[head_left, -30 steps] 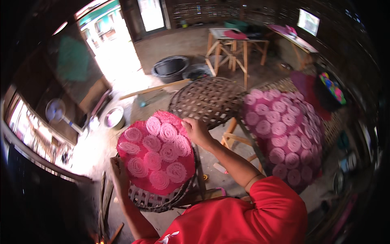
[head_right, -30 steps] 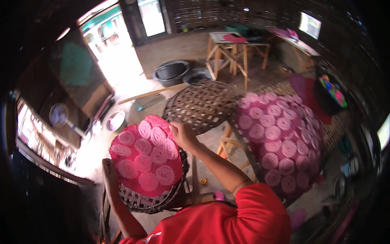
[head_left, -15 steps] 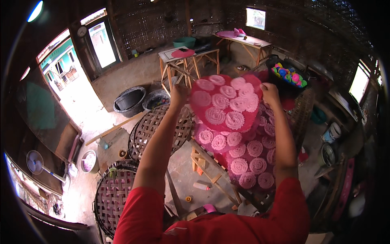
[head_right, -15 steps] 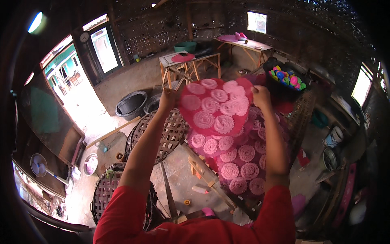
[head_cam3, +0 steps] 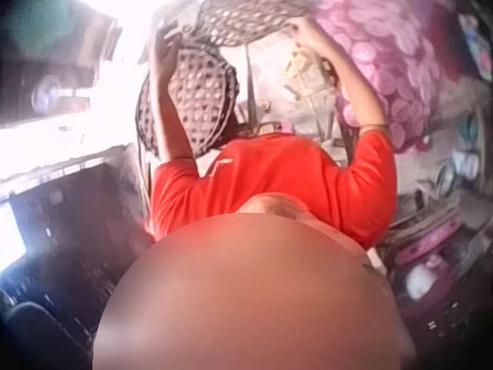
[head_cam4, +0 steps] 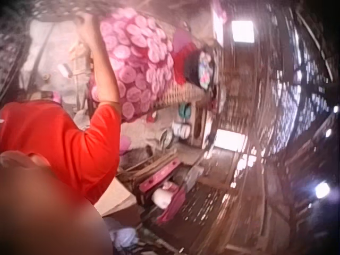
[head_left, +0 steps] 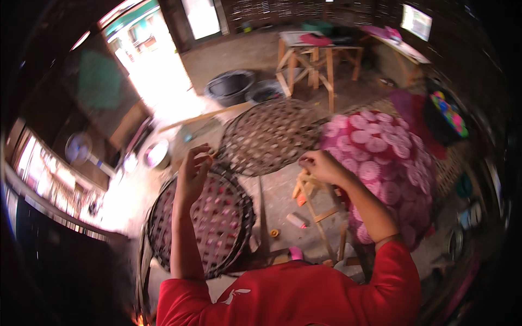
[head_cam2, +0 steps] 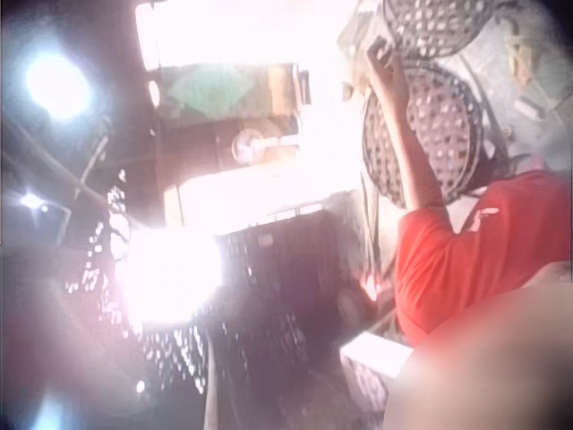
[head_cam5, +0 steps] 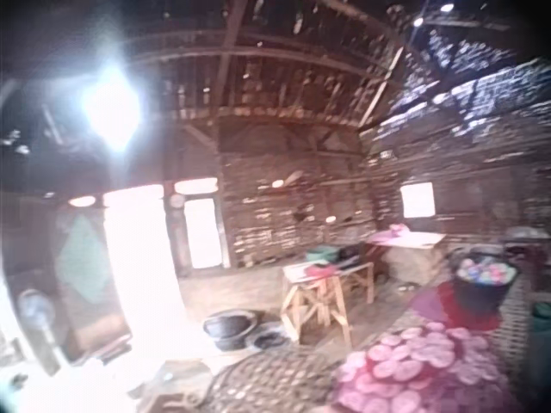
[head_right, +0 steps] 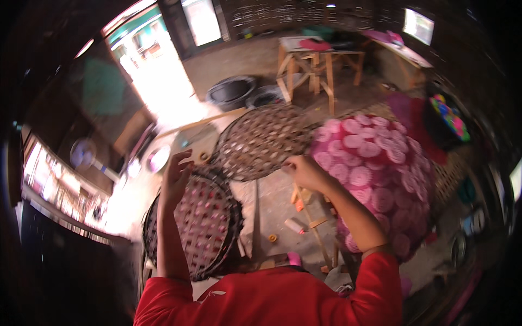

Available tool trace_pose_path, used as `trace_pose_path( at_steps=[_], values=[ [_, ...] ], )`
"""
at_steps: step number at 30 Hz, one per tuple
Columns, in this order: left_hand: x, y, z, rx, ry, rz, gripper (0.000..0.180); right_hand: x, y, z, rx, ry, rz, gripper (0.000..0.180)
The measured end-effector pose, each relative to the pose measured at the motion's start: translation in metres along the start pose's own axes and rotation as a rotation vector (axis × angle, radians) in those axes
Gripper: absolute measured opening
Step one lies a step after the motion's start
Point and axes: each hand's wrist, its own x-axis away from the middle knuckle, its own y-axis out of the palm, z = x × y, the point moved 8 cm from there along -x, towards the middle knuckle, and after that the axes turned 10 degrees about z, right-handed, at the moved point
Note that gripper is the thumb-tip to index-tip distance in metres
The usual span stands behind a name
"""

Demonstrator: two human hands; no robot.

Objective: The person scoops purple dough from a basin, uses a wooden mold to form rose-shaped rolls, and places them on a pink mat. They then transfer the rolls into woven baskets and cover them with lids.

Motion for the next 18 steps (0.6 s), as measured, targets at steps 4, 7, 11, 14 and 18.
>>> trace_pose_path(
  at_steps=[4, 7, 11, 14, 18],
  values=[
    [0.107, -0.149, -0.033, -0.292, -0.103, 0.479, 0.029, -0.019, 0.164, -0.072, 0.092, -0.471, -0.161, 0.025],
    [0.209, -0.218, -0.066, -0.448, -0.349, 0.651, 0.025, -0.015, 0.258, -0.098, 0.029, -0.517, -0.364, 0.036],
    [0.328, -0.245, -0.085, -0.478, -0.516, 0.791, 0.024, -0.005, 0.330, -0.116, 0.649, -0.706, -0.315, 0.062],
    [0.372, -0.241, -0.097, -0.487, -0.614, 0.828, 0.020, -0.006, 0.350, -0.126, 0.842, -0.684, -0.226, 0.080],
    [0.373, -0.225, -0.105, -0.411, -0.594, 0.850, 0.017, -0.002, 0.362, -0.131, 0.904, -0.644, -0.387, 0.087]
  ],
)
